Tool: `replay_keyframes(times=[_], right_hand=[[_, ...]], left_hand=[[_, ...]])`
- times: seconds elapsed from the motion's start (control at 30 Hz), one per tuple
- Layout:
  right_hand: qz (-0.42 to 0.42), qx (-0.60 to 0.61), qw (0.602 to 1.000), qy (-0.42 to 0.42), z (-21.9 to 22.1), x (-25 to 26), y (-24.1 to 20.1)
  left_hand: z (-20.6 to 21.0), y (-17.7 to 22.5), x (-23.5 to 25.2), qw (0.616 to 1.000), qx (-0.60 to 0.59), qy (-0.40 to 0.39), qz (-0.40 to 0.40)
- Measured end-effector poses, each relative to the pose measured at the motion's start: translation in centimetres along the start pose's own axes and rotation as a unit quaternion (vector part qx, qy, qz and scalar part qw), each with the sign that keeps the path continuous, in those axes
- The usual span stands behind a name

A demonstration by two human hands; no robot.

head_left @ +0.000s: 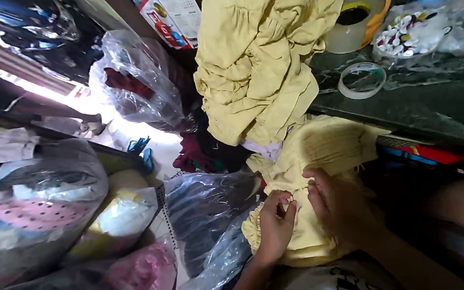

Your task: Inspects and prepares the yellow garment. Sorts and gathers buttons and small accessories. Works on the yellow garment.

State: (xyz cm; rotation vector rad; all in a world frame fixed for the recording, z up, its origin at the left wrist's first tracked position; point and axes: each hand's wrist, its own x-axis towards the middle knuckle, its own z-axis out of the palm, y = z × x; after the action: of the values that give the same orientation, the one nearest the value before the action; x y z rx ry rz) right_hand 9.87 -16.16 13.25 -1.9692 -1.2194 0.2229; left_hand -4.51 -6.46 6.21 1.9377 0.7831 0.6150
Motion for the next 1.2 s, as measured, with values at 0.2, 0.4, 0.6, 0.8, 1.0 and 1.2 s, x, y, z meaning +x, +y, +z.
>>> replay_keyframes(times=[0.2,0.4,0.6,0.8,1.0,1.2], right_hand=[[-0.068,0.001,0.995,-0.078,0.0,1.3,-0.8],[-0.114,-0.028,0.961,-0.250,-0.6,3.7,-0.9],[-0.074,-0.172,0.862,-0.471,0.5,7.5,-2.0],[-0.089,-0.213,0.860,-0.454,2.1,8.4,-1.5],[-0.068,0.016,0.929,-0.364,0.5,6.3,-0.5],[-0.104,0.084,0.975,-0.176,1.8,2.2,0.8]], left_hand=[[0.1,-0.2,-0.7,0.997,0.003,0.070,0.042],[0.0,-0.1,-1.5,0.995,0.013,0.081,0.055],[0.5,-0.5,-2.2,0.999,0.027,0.031,0.022],[0.1,-0.1,-1.9,0.994,-0.090,0.023,-0.052],[-0.1,0.8,-1.0,0.962,-0.233,0.062,-0.128],[0.3,1.9,-0.6,0.950,-0.271,0.083,-0.132]])
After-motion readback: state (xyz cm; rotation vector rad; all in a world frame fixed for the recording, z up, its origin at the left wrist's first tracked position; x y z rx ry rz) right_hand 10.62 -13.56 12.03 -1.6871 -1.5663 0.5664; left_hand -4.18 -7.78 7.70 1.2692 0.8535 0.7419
